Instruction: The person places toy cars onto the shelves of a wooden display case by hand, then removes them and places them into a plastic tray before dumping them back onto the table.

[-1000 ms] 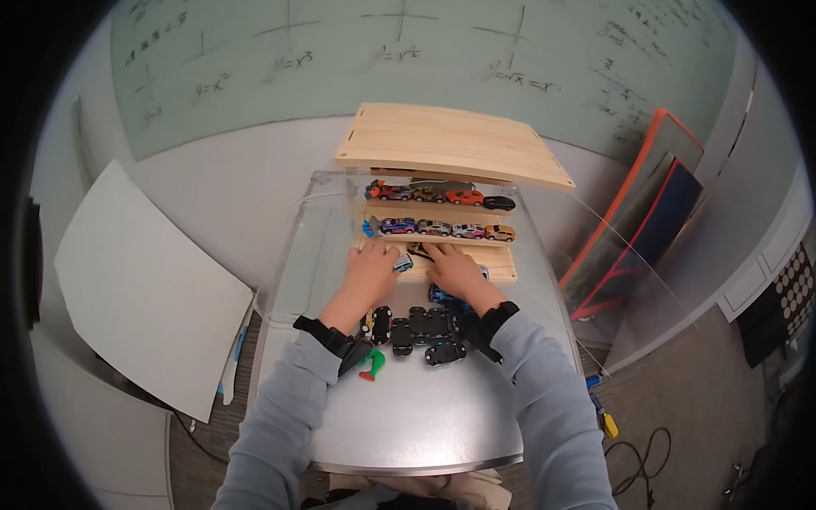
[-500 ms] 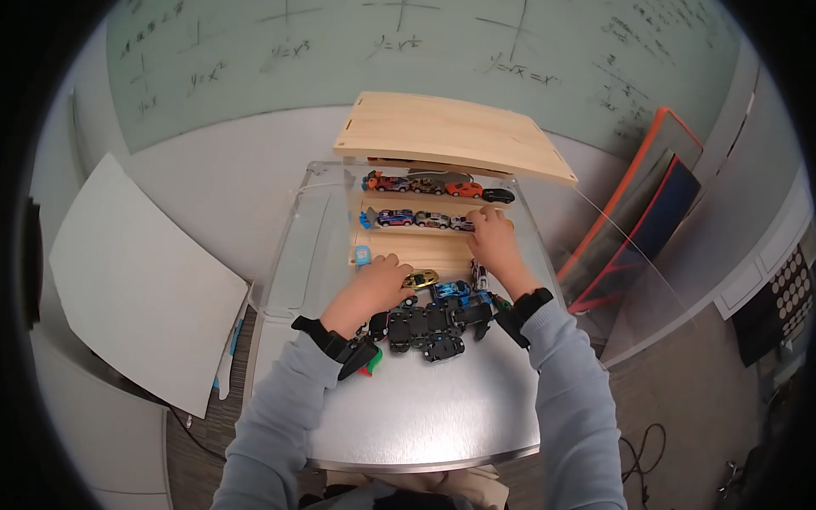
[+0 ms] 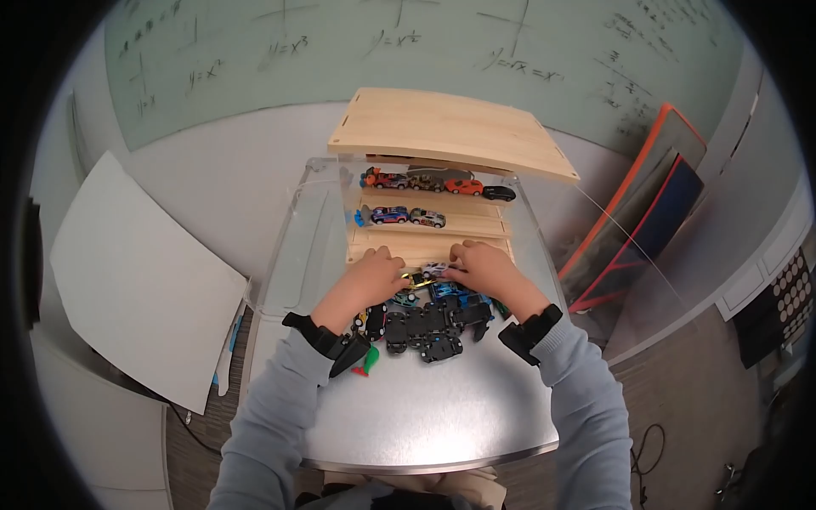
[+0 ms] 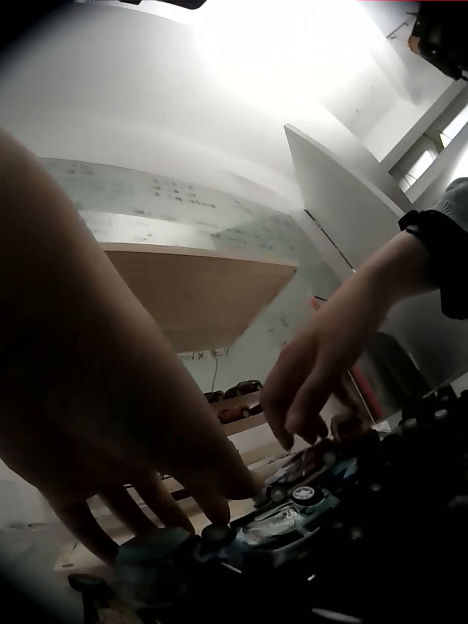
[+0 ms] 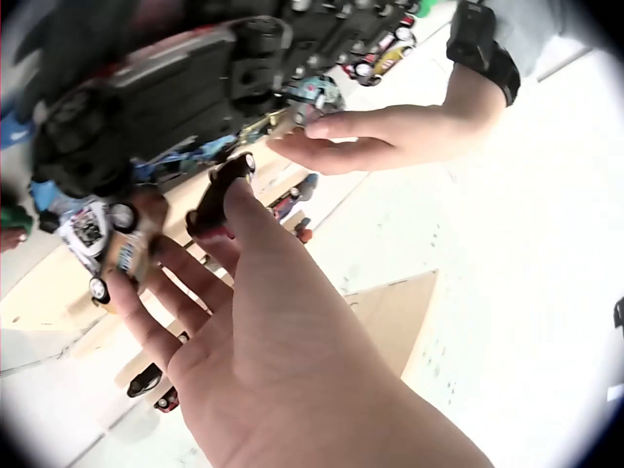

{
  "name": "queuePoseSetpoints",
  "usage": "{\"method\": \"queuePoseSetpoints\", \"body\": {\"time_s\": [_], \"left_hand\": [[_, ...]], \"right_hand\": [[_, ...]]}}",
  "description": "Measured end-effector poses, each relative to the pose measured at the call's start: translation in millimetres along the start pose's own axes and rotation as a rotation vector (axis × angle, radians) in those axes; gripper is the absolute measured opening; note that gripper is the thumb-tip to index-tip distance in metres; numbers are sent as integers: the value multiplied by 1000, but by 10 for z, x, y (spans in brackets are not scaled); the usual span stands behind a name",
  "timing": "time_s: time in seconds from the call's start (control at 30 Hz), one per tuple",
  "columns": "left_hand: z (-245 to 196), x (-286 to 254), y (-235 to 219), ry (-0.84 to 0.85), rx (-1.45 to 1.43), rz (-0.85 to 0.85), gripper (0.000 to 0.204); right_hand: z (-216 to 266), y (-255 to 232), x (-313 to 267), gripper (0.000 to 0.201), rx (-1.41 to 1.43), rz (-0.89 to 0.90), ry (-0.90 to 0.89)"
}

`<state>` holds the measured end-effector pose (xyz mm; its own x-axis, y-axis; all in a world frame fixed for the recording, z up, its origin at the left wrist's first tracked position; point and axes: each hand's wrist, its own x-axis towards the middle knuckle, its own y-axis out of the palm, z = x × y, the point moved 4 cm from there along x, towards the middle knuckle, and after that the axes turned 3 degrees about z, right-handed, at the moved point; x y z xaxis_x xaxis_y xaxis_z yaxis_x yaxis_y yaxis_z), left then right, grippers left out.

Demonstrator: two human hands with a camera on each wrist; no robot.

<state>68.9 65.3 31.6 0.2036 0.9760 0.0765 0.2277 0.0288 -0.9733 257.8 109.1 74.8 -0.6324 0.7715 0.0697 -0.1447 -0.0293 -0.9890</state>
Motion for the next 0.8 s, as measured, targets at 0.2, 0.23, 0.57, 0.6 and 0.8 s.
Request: {"method": "queuePoseSetpoints", "body": {"time_s": [0.2, 0.23, 0.57, 0.6, 0.8], "left_hand": [[-102, 56, -22, 199, -302, 72, 31], [-78, 44, -114, 149, -251, -21, 30], [178, 126, -155, 94, 17, -756, 39], [183, 109, -117, 88, 8, -762, 39], [-62, 67, -1, -50, -71, -92, 26]], "right_hand": [[131, 18, 555, 35, 0, -312, -153], [173, 56, 667, 36, 9, -384, -195], [424, 256, 871, 30, -248, -305, -283], [474, 229, 744, 29, -249, -213, -362], [188, -132, 556, 32, -109, -133, -298]]}}
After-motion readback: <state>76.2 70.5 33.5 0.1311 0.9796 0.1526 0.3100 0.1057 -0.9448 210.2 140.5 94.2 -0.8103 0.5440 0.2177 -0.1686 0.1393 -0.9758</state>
